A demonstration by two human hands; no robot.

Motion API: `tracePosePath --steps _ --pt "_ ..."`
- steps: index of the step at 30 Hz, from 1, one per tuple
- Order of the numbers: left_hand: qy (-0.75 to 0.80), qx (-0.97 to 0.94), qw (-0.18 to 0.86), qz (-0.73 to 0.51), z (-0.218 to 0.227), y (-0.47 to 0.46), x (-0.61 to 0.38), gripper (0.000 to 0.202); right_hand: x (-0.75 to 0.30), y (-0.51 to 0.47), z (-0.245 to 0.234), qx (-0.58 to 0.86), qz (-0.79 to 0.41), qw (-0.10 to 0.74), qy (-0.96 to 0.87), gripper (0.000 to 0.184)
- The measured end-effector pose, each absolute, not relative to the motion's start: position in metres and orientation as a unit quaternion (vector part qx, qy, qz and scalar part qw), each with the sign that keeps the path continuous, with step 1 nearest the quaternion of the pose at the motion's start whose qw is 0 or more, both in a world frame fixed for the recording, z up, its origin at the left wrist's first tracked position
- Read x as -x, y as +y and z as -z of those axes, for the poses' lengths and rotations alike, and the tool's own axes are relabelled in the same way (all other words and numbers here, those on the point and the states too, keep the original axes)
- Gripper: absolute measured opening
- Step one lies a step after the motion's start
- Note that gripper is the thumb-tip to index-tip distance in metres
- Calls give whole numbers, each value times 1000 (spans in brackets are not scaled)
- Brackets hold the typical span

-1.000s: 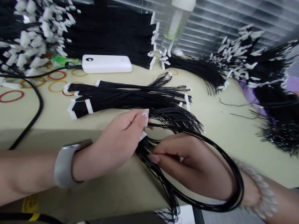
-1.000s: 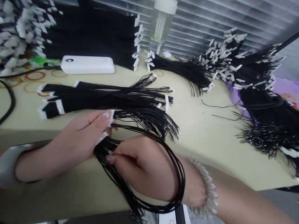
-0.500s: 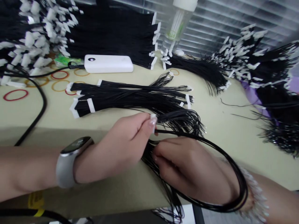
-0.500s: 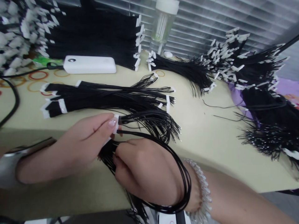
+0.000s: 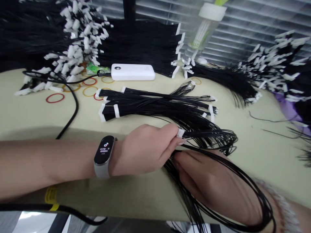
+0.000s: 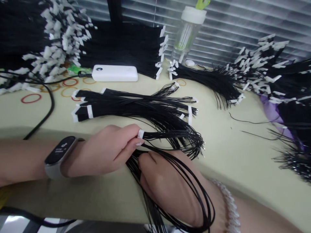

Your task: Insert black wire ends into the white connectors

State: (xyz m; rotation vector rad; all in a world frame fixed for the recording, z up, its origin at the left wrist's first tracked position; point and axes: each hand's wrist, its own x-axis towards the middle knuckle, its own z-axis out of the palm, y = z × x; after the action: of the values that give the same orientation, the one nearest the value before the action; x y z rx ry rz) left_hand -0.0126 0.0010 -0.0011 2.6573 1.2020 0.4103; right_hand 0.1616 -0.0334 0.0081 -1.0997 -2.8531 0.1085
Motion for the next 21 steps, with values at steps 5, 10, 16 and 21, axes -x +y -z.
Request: tracePosePath --steps 5,10,16,21 --pt "406 -894 123 -146 1 2 14 25 -160 -32 -6 346 -3 48 -937 13" --pt "427 -871 171 -174 0 3 12 26 -162 -33 -3 332 13 58 -941 15" --pt "465 -830 243 -189 -2 2 9 27 -164 -30 -5 355 -70 62 -930 13" --pt "467 -817 269 -206 -2 3 8 28 -165 -26 -3 364 -142 68 -918 15"
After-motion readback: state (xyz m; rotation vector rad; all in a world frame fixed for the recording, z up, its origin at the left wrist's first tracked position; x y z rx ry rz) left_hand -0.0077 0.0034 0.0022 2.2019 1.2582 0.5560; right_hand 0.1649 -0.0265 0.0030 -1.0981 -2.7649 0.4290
